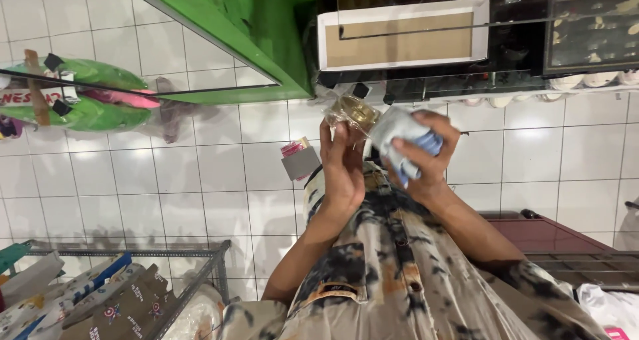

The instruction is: Wiping and cleaning various souvenir items and cosmetic boxes with a blue cloth.

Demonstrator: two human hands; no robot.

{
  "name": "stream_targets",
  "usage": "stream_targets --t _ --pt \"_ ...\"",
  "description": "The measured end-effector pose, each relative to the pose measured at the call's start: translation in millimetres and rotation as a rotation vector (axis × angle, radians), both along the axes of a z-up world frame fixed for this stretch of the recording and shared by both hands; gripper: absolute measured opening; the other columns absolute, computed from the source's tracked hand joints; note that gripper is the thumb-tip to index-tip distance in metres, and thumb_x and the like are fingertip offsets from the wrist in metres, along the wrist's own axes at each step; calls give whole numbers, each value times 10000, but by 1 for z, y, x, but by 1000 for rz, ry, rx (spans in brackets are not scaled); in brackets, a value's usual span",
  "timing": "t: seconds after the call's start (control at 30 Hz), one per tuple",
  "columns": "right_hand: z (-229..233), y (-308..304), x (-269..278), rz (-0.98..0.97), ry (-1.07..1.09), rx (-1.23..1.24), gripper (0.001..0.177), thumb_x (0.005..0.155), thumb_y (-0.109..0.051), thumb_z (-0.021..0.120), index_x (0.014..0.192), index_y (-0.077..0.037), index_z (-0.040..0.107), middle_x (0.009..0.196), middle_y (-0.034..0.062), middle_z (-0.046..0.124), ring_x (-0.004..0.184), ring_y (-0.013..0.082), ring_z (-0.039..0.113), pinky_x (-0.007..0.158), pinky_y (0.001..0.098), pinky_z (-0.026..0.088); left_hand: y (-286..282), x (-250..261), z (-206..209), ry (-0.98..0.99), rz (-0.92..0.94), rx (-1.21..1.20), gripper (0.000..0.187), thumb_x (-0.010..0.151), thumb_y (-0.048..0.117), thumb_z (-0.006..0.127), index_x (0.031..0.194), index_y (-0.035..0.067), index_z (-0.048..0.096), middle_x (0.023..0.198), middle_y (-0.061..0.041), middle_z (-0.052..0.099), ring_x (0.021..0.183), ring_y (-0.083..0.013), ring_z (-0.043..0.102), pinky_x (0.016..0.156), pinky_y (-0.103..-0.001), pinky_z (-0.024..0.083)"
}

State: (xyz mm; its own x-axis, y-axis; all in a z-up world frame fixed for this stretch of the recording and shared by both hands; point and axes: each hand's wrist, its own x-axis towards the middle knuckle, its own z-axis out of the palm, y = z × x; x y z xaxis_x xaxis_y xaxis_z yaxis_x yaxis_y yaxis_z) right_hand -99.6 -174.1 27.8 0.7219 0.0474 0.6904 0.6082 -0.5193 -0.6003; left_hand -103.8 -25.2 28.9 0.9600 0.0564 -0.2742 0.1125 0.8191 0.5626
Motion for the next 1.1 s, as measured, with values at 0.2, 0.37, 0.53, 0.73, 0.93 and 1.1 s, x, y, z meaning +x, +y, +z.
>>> stream_targets --t 0.2,0.37,0.53,0.73,0.93,1.1 --pt "28 15 4 70 -8 -168 511 745 -35 924 1203 -167 739 1353 138 497 1214 357 535 976 453 520 7 -3 6 171 -88 -33 517 1040 233 580 1497 91 384 1337 -106 563 1244 -240 548 1048 -403 465" --pt "73 15 18 89 146 -248 498 766 -101 926 1219 -141 723 1356 142 550 1204 332 587 948 418 544 27 9 22 -189 -214 492 531 1000 45 627 1497 35 439 1466 -117 529 1388 -235 528 1107 -413 544" --pt "83 -4 49 333 493 -232 427 815 -168 860 1222 -134 732 1335 125 582 1201 308 636 989 394 597 38 2 2 -456 -316 854 694 830 -42 805 1449 -11 492 1420 -165 488 1338 -282 548 1145 -417 529" --pt "62 -17 61 475 758 54 309 952 -180 752 1247 -103 703 1320 117 627 1211 263 674 973 367 621 46 -12 -12 -442 -380 501 679 920 121 730 1520 -11 440 1447 -180 522 1372 -273 559 1196 -412 492" --pt "8 -2 34 420 664 390 420 1020 -257 723 1362 -46 598 1393 126 598 1324 247 575 1161 402 493 30 -22 -30 -192 -146 -170 672 998 348 642 1532 22 398 1478 -191 508 1377 -319 520 1181 -474 417" --pt "-3 14 15 371 579 605 852 822 -504 809 1471 -73 464 1509 109 496 1425 229 475 1230 384 391 23 -32 -61 -58 -20 -199 683 1076 409 563 1565 -8 332 1498 -154 536 1394 -303 500 1227 -505 333"
